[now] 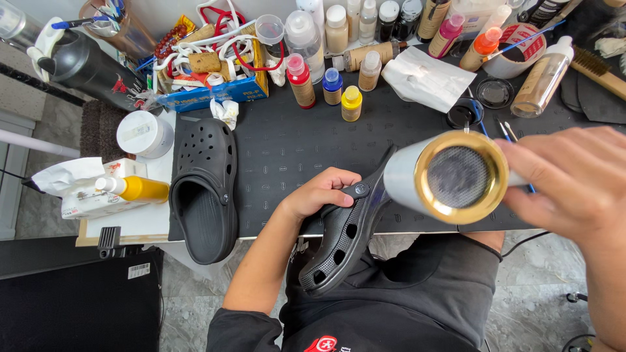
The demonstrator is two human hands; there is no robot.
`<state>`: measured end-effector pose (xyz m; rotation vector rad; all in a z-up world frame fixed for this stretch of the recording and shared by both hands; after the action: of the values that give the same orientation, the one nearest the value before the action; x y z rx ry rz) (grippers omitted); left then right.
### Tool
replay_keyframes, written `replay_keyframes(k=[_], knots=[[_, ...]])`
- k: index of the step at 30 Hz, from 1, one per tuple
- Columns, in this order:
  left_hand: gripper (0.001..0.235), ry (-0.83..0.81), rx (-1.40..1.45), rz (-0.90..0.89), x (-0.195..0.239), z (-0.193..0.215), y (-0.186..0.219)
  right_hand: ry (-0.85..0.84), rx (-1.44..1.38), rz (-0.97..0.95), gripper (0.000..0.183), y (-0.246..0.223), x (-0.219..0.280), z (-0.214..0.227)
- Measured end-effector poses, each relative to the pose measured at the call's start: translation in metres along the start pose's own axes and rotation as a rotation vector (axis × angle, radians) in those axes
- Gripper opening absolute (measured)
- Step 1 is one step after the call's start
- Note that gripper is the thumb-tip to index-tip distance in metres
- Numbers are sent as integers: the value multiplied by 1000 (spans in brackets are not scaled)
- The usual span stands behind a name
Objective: The person uses a hairdryer to heat a black foam shoe and then applies a black liquid to the inner rim and heel strap using a small brush.
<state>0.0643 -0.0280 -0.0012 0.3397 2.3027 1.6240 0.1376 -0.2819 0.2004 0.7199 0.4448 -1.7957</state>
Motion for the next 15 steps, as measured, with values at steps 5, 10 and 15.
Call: replay_keyframes(k=[5,10,15], knots=[[26,-8,-5,-1,-1,-1,1,-49,9,-39,50,-1,4,0],[26,8,-12,14,-2,-3,5,-32,49,-99,52,0,4,1],[25,-2,-20,-1,0,-2,3,-33,72,-112,52,-2,11,2]])
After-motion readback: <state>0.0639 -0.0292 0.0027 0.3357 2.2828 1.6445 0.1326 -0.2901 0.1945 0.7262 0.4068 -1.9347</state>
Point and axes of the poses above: each hand's wrist, its own x-axis away from the middle knuckle, its own z-axis out of the back of the hand, y = z × x, the point moved 7 cm from there along -x, towards the middle knuckle, and after that the axes turned 7 degrees about -z, right-handed, at the moved point
